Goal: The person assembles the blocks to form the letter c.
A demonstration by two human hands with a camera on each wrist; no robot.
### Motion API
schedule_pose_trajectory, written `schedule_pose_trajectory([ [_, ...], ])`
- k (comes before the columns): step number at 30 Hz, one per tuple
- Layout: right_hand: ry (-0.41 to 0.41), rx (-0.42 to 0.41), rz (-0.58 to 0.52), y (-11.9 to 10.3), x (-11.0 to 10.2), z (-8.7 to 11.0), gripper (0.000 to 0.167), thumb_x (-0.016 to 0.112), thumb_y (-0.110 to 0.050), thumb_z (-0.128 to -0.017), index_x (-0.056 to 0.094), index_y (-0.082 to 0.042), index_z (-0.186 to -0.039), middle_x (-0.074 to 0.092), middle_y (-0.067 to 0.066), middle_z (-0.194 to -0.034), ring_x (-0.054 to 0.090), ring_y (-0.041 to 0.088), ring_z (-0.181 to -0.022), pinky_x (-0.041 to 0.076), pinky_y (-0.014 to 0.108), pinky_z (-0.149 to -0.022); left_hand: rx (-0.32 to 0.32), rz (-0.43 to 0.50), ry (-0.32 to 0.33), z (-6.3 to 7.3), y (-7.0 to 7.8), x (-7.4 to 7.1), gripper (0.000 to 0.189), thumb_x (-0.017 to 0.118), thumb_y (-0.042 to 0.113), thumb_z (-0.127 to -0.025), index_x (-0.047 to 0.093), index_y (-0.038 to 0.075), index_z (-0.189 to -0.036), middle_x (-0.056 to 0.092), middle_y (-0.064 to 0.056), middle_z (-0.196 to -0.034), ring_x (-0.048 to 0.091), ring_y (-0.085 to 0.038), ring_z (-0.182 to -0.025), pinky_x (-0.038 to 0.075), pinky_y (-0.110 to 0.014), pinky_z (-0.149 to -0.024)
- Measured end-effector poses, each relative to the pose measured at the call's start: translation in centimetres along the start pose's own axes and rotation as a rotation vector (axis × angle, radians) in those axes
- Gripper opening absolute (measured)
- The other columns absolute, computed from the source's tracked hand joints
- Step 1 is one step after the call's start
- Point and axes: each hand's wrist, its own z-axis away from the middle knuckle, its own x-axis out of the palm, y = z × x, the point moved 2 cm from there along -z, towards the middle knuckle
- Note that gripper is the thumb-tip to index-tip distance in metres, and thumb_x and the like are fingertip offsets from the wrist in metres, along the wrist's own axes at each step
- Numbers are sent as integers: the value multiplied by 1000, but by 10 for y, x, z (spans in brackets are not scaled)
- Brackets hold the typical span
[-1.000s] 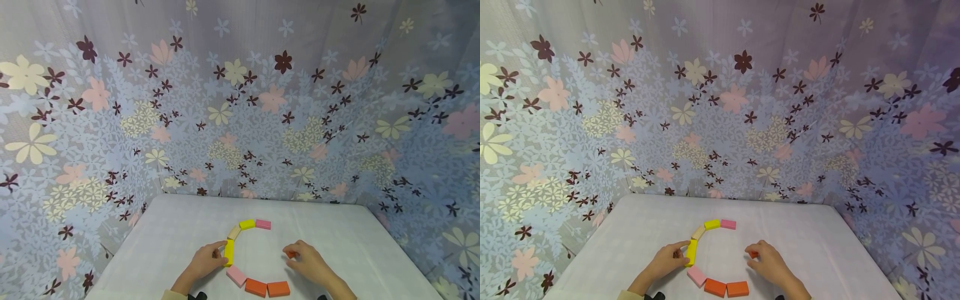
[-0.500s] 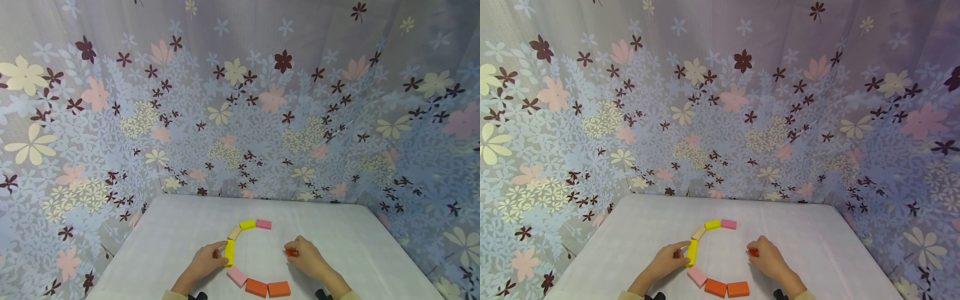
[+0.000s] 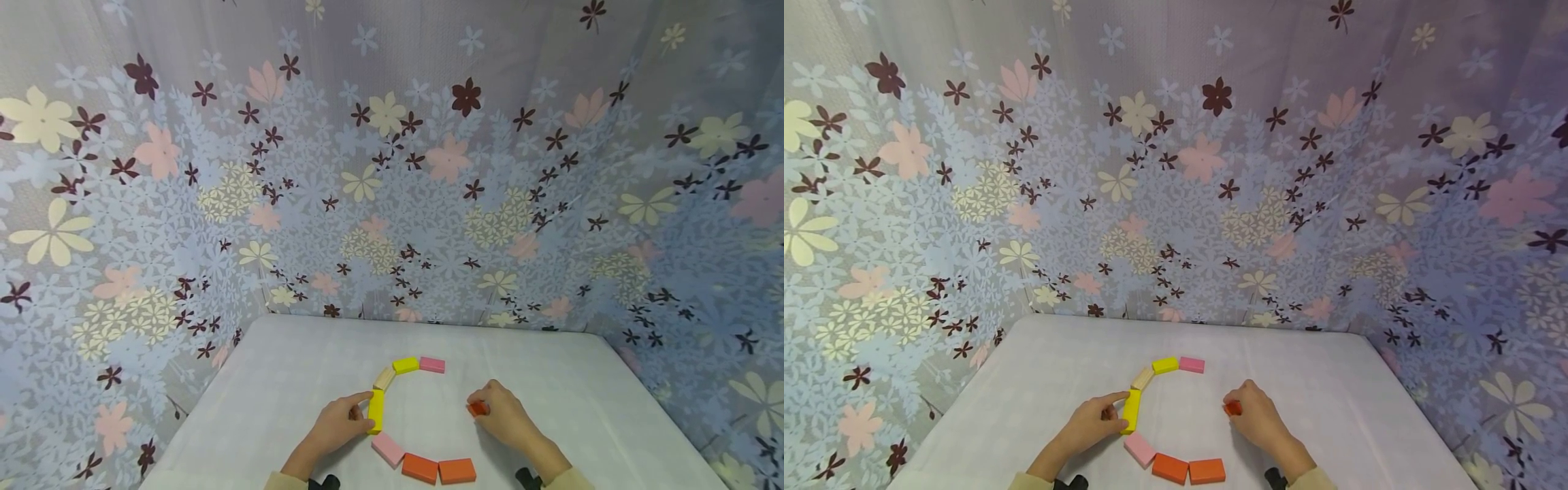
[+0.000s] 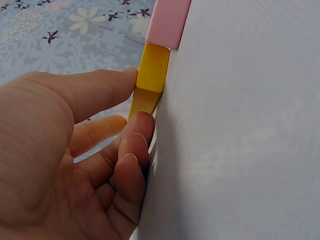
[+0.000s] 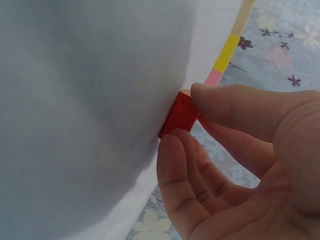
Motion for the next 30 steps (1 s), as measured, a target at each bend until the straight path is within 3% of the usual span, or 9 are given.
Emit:
schedule_pose_trajectory([
  [22, -62, 65, -24, 1, 0, 13, 30, 86, -6, -76, 77, -20, -102, 55, 1, -87, 49, 19, -76, 46, 37, -69, -4, -9, 9, 0, 1, 0, 57, 77, 32, -89, 61, 13, -140, 60, 7, -76, 49, -11, -64, 38, -27, -56],
  [30, -60, 20, -57, 3, 3, 21, 31, 87, -7, -74, 76, -22, -100, 56, -1, -86, 49, 17, -74, 43, 35, -66, 7, -8, 21, 2, 3, 0, 58, 78, 31, -88, 61, 11, -139, 59, 7, -74, 49, -10, -62, 38, -26, -55],
])
